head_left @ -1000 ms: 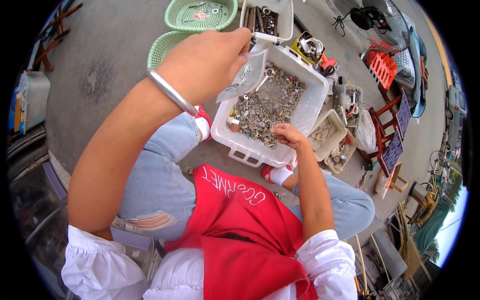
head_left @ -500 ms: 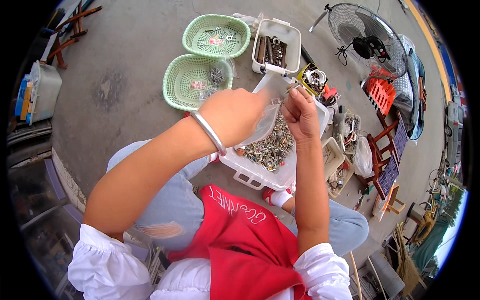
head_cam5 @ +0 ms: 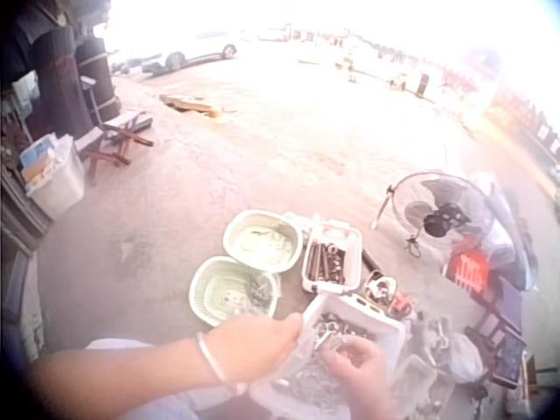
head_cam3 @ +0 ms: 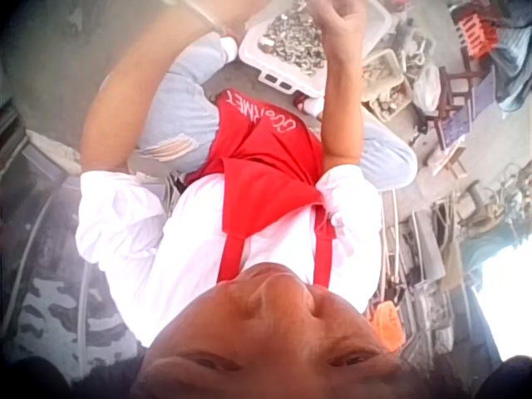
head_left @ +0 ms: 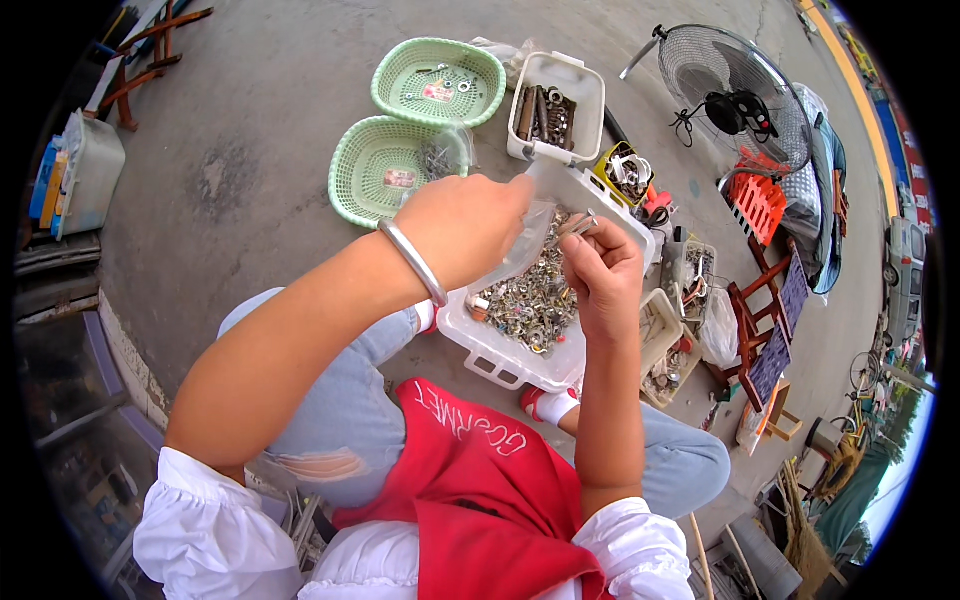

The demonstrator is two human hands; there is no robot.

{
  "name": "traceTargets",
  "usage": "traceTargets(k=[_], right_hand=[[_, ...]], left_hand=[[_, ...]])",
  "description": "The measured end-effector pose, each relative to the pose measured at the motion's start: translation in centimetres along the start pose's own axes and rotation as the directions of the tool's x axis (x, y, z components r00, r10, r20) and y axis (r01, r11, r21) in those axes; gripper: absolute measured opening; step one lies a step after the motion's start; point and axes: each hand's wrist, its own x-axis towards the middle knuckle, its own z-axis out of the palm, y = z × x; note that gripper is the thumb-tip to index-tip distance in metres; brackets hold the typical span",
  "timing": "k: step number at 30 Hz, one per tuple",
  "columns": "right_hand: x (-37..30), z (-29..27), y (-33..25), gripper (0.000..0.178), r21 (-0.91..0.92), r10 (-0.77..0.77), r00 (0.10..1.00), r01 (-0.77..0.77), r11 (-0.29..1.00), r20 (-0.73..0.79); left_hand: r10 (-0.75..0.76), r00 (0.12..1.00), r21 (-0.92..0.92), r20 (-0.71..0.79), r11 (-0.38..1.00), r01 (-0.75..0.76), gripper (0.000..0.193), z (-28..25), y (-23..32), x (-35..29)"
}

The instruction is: The person sits on the ground and sorts small metal hardware items from a white plastic bin into a clear plastic bag. They pick up individual pieces, inspect them, and place them into the bag, occasionally transferring items between the bin and two green baskets nearby.

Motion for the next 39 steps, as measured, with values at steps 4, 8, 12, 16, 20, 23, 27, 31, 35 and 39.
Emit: traceTargets(k=[4, 8, 12, 16, 20, 23, 27, 31, 35, 39], right_hand=[[-2.1, 0.1, -1.3, 0.016, -0.048, -0.067, 0.997, 0.065, 0.997, -0.046], [-3.6, -0.6, -2.1, 0.018, 0.012, -0.17, 0.974, 0.174, 0.985, -0.151], [-3.7, -0.2, -3.7, 0.016, 0.084, -0.178, 0.959, 0.201, 0.976, -0.22], [-3.3, -0.1, -3.9, 0.014, 0.155, -0.19, 0.961, 0.223, 0.963, -0.202], [-3.8, 0.4, -4.3, 0.016, 0.102, -0.083, 0.983, 0.1, 0.99, -0.166], [-3.7, 1.4, -3.5, 0.013, -0.03, 0.008, 0.996, -0.01, 1.0, -0.092], [-3.6, 2.0, -2.0, 0.017, -0.375, -0.05, 0.992, 0.004, 0.927, -0.113], [-3.9, 1.2, -1.4, 0.018, -0.407, -0.103, 0.987, 0.043, 0.913, -0.127], [-4.2, 1.0, -2.0, 0.016, -0.382, -0.105, 0.984, 0.044, 0.923, -0.141], [-4.1, 0.8, -2.2, 0.015, -0.367, -0.102, 0.985, 0.045, 0.929, -0.136]], left_hand=[[0.03, 0.999, -0.031, -0.013, 0.999, -0.03, 0.013, -0.5, 1.6, -0.6], [0.069, 0.998, -0.051, -0.012, 0.996, -0.07, 0.012, -0.8, 2.9, -0.2], [0.134, 0.968, -0.231, -0.214, 0.956, -0.183, 0.012, -0.5, 2.3, 0.5], [-0.065, 0.997, -0.835, 0.034, 0.547, 0.064, 0.016, -2.1, 1.0, 1.4], [-0.193, 0.969, -0.978, 0.154, 0.11, 0.177, 0.025, -2.1, 1.0, 1.9], [-0.12, 0.966, -0.942, 0.227, -0.279, 0.187, 0.034, 0.0, 2.0, 0.6], [-0.128, 0.937, -0.887, 0.326, -0.384, 0.256, 0.03, 2.3, 2.8, -0.9], [-0.101, 0.916, -0.855, 0.388, -0.411, 0.317, 0.029, 2.2, 2.8, -1.4], [-0.065, 0.921, -0.862, 0.383, -0.382, 0.332, 0.03, 2.0, 2.8, -1.2], [-0.052, 0.927, -0.867, 0.371, -0.377, 0.326, 0.03, 1.9, 3.2, -1.0]])
